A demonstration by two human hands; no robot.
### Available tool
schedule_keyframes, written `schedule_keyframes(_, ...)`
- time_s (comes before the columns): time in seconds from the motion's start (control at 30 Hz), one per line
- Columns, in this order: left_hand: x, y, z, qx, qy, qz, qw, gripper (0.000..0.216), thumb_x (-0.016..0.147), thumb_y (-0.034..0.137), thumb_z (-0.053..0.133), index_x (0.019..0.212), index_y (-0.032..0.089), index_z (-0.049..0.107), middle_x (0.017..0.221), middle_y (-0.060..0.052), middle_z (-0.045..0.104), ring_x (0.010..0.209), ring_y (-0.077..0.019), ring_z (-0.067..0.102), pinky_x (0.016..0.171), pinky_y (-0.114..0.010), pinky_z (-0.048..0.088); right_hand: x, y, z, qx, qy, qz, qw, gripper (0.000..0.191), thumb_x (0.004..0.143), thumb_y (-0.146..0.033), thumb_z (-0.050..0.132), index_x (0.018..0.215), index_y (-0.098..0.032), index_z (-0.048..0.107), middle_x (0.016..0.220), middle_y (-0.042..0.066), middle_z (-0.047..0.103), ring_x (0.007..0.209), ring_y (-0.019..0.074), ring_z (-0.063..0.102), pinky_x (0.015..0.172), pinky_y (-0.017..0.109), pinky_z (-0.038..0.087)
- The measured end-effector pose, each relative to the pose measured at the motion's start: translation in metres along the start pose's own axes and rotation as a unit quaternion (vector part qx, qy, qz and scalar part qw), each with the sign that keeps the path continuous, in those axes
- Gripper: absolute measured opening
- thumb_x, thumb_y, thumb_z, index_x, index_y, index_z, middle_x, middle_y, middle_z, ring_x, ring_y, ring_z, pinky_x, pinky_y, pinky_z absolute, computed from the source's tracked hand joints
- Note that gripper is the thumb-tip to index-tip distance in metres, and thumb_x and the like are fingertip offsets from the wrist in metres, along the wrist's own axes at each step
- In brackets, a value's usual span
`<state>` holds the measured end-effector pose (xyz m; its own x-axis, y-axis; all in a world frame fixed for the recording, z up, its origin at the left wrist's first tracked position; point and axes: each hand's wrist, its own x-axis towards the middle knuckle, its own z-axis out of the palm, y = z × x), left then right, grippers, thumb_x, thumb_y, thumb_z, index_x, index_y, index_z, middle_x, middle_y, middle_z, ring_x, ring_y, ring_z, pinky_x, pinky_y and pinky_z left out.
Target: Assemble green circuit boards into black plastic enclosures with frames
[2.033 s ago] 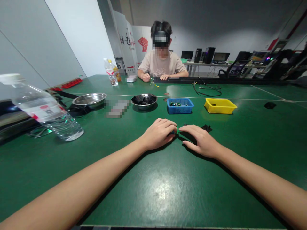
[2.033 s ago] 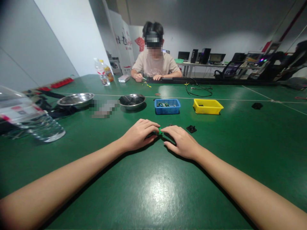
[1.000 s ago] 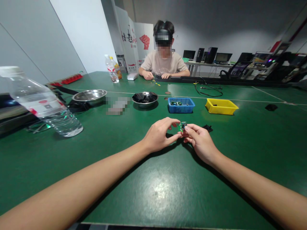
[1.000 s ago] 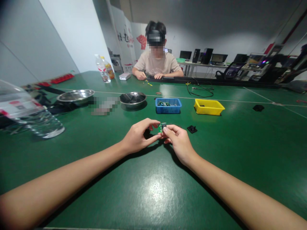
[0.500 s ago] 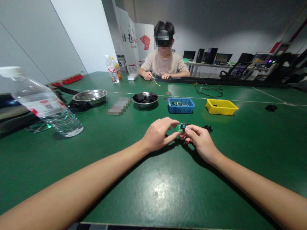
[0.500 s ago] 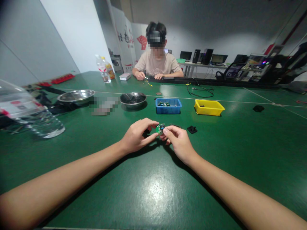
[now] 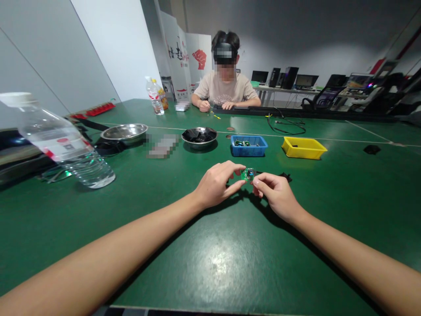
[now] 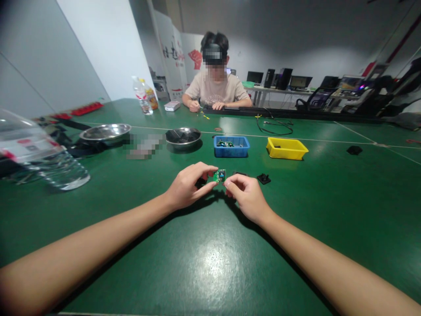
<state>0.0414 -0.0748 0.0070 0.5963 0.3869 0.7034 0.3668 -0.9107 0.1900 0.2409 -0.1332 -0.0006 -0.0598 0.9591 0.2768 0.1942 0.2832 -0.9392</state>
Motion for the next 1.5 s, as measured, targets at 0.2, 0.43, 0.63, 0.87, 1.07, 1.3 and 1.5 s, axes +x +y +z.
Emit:
schedule_keyframes(0.2,-0.0004,0.0011,0.0006,-0.001,-0.005,-0.001,1.000,0.026,0.095,0.032,0.057,0.116,0.015,0.059,0.094,-0.007,0.069,0.085,-0.0175,0.066,0.076,-0.031,0.051,0.0020,0.0002,-0.0004,0.002,0.001,0.003,1.000,0.029,0.083,-0.043,0.066,0.068,-0.019,0.063,0.058,-0.002,0.059,0.054,0.0131,0.052,0.054,0.027,0.042)
schedule_keyframes(0.43,-0.0003,-0.0038,-0.0015,0.016,-0.001,-0.002,1.000,0.031,0.093,0.036,0.060,0.116,0.015,0.060,0.092,-0.007,0.068,0.077,-0.0165,0.062,0.073,-0.030,0.050,0.0031,0.0002,-0.0015,-0.001,0.030,0.015,0.999,0.027,0.080,-0.041,0.066,0.065,-0.019,0.064,0.056,-0.002,0.059,0.053,0.0128,0.050,0.055,0.028,0.041)
schedule_keyframes(0.63,-0.0002,-0.0060,-0.0032,0.012,-0.009,0.000,1.000,0.029,0.094,0.036,0.060,0.114,0.015,0.062,0.099,-0.008,0.068,0.075,-0.0149,0.061,0.074,-0.030,0.050,0.0020,-0.0012,-0.0004,0.002,0.030,0.018,0.999,0.026,0.080,-0.040,0.067,0.065,-0.018,0.063,0.055,-0.002,0.058,0.052,0.0123,0.050,0.054,0.027,0.041)
schedule_keyframes(0.87,-0.0003,-0.0055,-0.0042,0.013,-0.013,-0.004,1.000,0.028,0.093,0.035,0.059,0.114,0.015,0.063,0.098,-0.008,0.067,0.074,-0.0146,0.061,0.073,-0.030,0.050,-0.0005,-0.0012,0.0005,-0.010,0.019,0.005,1.000,0.027,0.084,-0.040,0.065,0.068,-0.018,0.063,0.057,-0.002,0.058,0.054,0.0124,0.051,0.055,0.027,0.041)
schedule_keyframes(1.07,-0.0002,-0.0058,-0.0042,0.015,-0.010,0.004,1.000,0.028,0.093,0.034,0.059,0.113,0.015,0.062,0.097,-0.007,0.067,0.075,-0.0145,0.061,0.073,-0.029,0.049,-0.0016,-0.0017,0.0009,-0.021,0.017,-0.002,1.000,0.025,0.086,-0.038,0.064,0.070,-0.018,0.062,0.059,-0.002,0.058,0.055,0.0121,0.052,0.054,0.025,0.041)
schedule_keyframes(1.3,0.0004,-0.0054,-0.0047,0.028,-0.017,0.012,0.999,0.026,0.092,0.032,0.059,0.112,0.014,0.060,0.094,-0.007,0.067,0.074,-0.0148,0.061,0.072,-0.029,0.048,-0.0011,-0.0014,0.0006,-0.040,0.012,-0.008,0.999,0.025,0.087,-0.036,0.062,0.070,-0.017,0.063,0.059,-0.002,0.059,0.055,0.0119,0.052,0.055,0.025,0.040)
schedule_keyframes(1.5,0.0009,-0.0055,-0.0057,0.042,-0.034,0.021,0.998,0.029,0.092,0.033,0.060,0.114,0.014,0.058,0.097,-0.007,0.068,0.075,-0.0150,0.061,0.072,-0.030,0.046,-0.0009,-0.0014,-0.0003,-0.039,0.012,-0.012,0.999,0.024,0.087,-0.035,0.063,0.070,-0.017,0.064,0.059,-0.002,0.059,0.054,0.0120,0.052,0.055,0.025,0.041)
